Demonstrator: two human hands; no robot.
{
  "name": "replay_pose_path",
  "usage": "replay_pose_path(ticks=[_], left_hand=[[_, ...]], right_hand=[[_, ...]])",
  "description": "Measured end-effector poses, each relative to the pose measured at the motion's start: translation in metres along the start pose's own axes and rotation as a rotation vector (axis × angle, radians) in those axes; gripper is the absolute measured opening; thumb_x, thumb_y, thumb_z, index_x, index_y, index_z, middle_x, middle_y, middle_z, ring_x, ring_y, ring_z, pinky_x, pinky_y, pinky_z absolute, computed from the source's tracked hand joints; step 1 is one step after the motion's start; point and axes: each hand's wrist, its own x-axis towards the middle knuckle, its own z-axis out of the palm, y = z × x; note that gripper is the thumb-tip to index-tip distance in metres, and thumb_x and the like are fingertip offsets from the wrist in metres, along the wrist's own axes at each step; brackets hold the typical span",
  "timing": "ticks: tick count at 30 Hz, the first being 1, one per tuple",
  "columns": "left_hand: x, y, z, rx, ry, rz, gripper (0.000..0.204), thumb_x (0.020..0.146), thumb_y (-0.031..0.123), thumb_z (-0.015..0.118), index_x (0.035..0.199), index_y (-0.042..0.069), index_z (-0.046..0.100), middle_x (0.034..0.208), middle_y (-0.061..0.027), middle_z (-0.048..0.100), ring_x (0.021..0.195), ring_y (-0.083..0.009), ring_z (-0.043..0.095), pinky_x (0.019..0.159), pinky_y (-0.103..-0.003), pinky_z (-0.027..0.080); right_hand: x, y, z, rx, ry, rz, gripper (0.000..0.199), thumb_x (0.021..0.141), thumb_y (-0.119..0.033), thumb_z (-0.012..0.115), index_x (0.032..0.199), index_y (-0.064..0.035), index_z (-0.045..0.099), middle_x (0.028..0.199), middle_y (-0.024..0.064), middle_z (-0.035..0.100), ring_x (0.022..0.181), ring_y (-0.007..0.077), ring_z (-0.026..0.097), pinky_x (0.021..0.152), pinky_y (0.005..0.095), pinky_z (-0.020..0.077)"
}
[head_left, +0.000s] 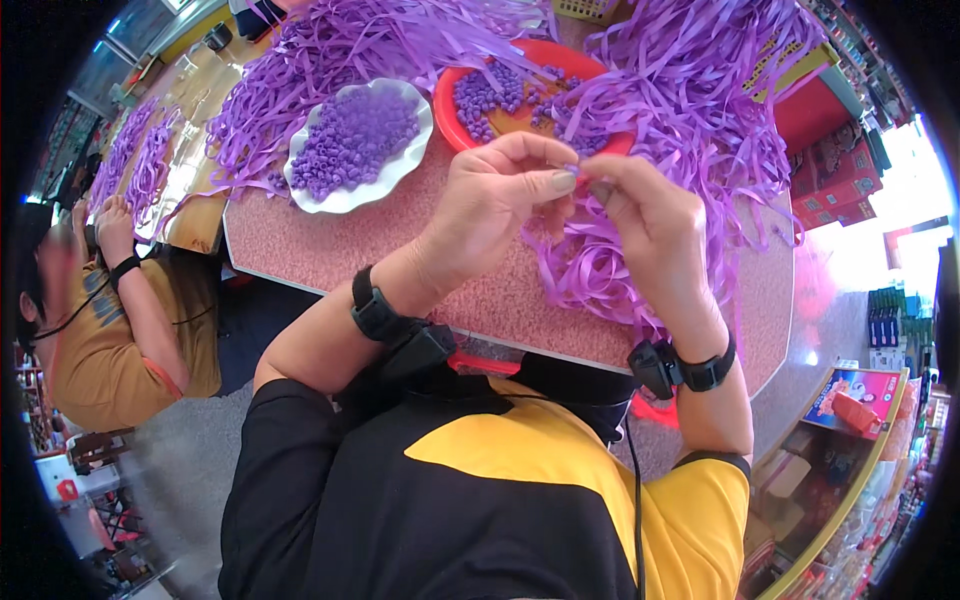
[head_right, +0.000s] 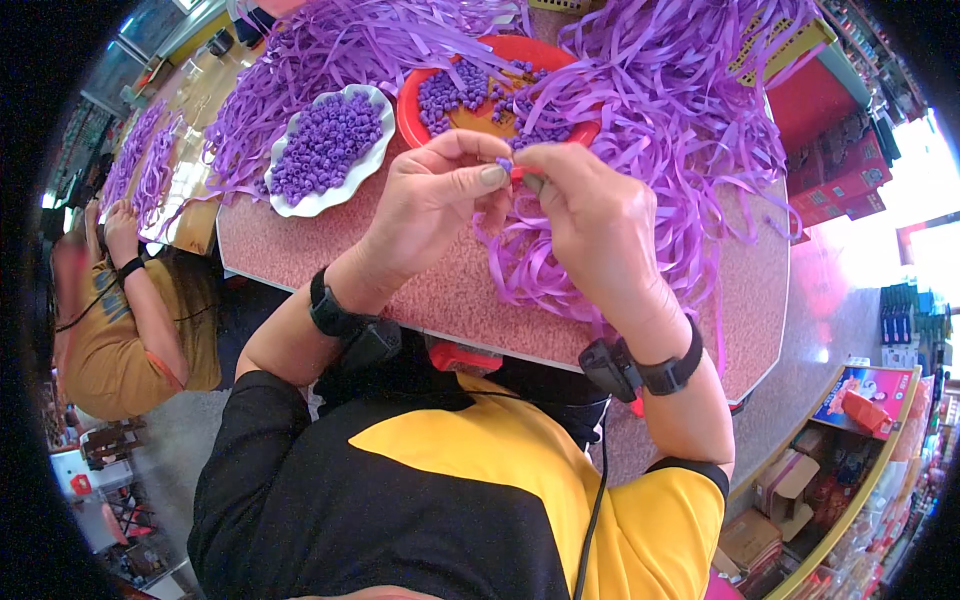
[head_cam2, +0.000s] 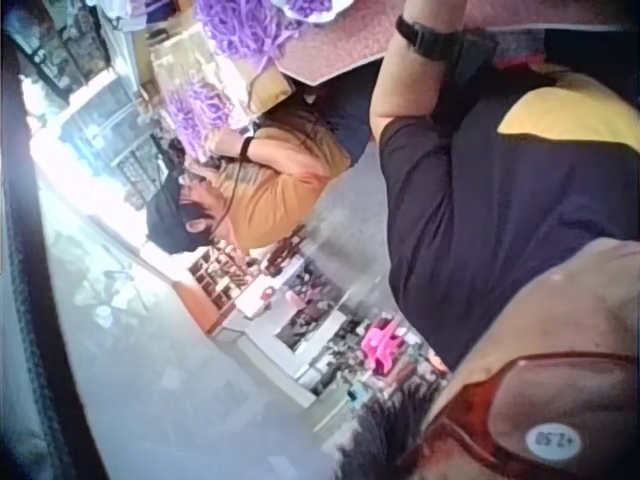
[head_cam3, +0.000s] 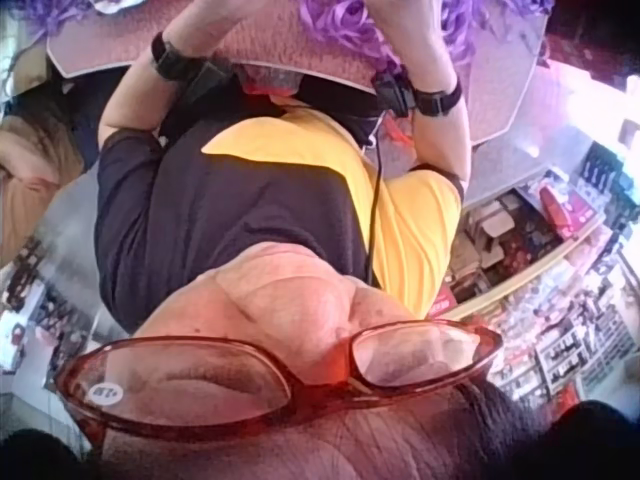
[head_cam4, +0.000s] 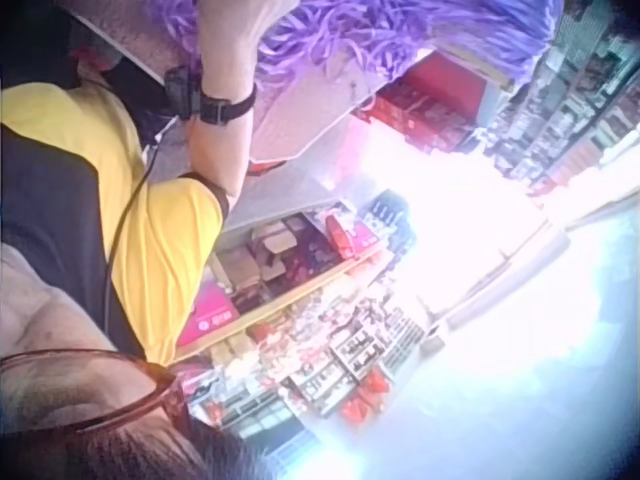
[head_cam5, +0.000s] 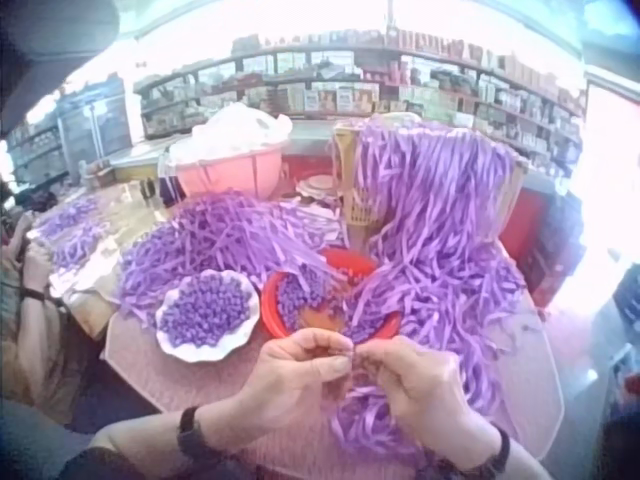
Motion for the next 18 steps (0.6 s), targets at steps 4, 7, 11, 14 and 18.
replay_pose_path(ticks=[4, 7, 11, 14, 18], left_hand=[[-0.003, 0.022, 0.000, 0.161, 0.127, 0.022, 0.023, 0.093, 0.009, 0.063, 0.113, -0.001, 0.061, 0.086, -0.0090, 0.067, 0.070, -0.0164, 0.064, 0.057, -0.027, 0.049], [-0.005, 0.046, -0.005, 0.546, 0.141, -0.021, 0.015, 0.090, 0.010, 0.066, 0.100, -0.001, 0.067, 0.080, -0.0044, 0.065, 0.066, -0.0113, 0.061, 0.054, -0.023, 0.046], [-0.007, 0.033, -0.009, 1.139, -0.041, 0.056, 0.012, 0.084, 0.010, 0.070, 0.088, -0.002, 0.070, 0.074, -0.0029, 0.064, 0.066, -0.0097, 0.059, 0.057, -0.025, 0.047], [-0.004, 0.011, 0.003, 1.314, -0.124, 0.131, 0.019, 0.079, 0.009, 0.073, 0.091, -0.004, 0.067, 0.073, -0.0065, 0.063, 0.066, -0.0131, 0.058, 0.060, -0.030, 0.048], [-0.003, -0.001, 0.002, 1.431, -0.308, 0.059, 0.021, 0.074, 0.008, 0.073, 0.092, -0.001, 0.067, 0.075, -0.0119, 0.062, 0.068, -0.0210, 0.062, 0.064, -0.033, 0.050]], right_hand=[[0.007, 0.003, -0.018, 0.213, 0.050, 0.255, 0.023, 0.096, -0.009, 0.060, 0.117, -0.0068, 0.067, 0.074, -0.0052, 0.052, 0.065, 0.0046, 0.050, 0.058, 0.0206, 0.0404], [0.011, 0.009, -0.034, 0.527, 0.251, 0.242, 0.023, 0.100, -0.015, 0.054, 0.109, 0.0022, 0.067, 0.064, -0.0066, 0.038, 0.055, 0.0024, 0.032, 0.053, 0.0189, 0.0303], [0.012, 0.021, -0.038, 0.700, 0.198, 0.374, 0.022, 0.099, -0.014, 0.055, 0.104, 0.0038, 0.067, 0.060, -0.0061, 0.037, 0.051, 0.0034, 0.033, 0.048, 0.0199, 0.0283], [0.010, 0.042, -0.031, 0.626, 0.122, 0.495, 0.022, 0.098, -0.015, 0.056, 0.105, 0.0022, 0.068, 0.060, -0.0051, 0.042, 0.050, 0.0038, 0.040, 0.046, 0.0200, 0.0276], [0.014, 0.045, -0.034, 0.635, 0.046, 0.526, 0.023, 0.099, -0.017, 0.055, 0.109, -0.0019, 0.069, 0.060, -0.0042, 0.048, 0.052, 0.0043, 0.050, 0.045, 0.0191, 0.0264]])
